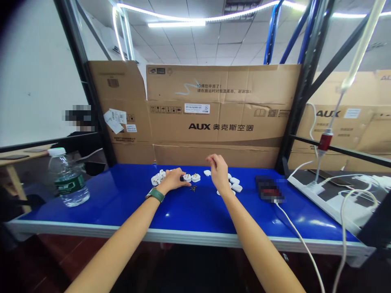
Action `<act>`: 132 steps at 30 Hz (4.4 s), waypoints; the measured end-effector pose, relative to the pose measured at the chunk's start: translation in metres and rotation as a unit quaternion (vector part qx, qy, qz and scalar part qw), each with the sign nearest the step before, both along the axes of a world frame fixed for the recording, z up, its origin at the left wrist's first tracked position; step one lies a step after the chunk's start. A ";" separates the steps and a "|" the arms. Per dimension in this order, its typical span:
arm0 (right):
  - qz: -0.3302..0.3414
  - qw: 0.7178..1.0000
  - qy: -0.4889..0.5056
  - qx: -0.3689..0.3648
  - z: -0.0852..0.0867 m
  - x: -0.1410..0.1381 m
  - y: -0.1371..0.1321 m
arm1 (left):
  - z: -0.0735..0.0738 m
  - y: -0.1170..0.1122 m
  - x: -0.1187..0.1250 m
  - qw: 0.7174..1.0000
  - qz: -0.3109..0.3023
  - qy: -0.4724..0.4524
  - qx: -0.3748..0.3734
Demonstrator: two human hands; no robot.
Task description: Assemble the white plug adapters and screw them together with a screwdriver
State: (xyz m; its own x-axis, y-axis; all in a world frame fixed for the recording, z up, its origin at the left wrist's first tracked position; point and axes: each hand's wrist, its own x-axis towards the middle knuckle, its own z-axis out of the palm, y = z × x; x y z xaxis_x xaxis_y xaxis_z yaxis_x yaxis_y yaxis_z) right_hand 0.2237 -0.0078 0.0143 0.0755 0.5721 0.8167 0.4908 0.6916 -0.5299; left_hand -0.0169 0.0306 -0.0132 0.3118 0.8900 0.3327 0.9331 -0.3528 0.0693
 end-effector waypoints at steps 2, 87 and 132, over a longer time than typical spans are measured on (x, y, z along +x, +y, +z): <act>-0.048 0.995 -0.086 -0.032 -0.006 0.003 0.010 | 0.003 0.002 -0.007 1.000 -0.013 -0.002 0.013; 0.184 0.967 -0.165 -0.061 -0.008 -0.018 0.001 | 0.032 -0.024 -0.002 0.983 -0.084 -0.103 0.125; 0.130 0.975 -0.176 0.035 -0.006 -0.014 -0.001 | 0.030 -0.017 0.005 0.850 -0.280 -0.442 -0.064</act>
State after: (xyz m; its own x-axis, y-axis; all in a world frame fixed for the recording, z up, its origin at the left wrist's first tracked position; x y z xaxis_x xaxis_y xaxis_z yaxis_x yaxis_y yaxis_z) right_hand 0.2097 -0.0088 0.0080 -0.3568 0.4765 0.8035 0.4378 0.8451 -0.3068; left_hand -0.0116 0.0136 0.0163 0.3761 0.7315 0.5687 0.1847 -0.6606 0.7277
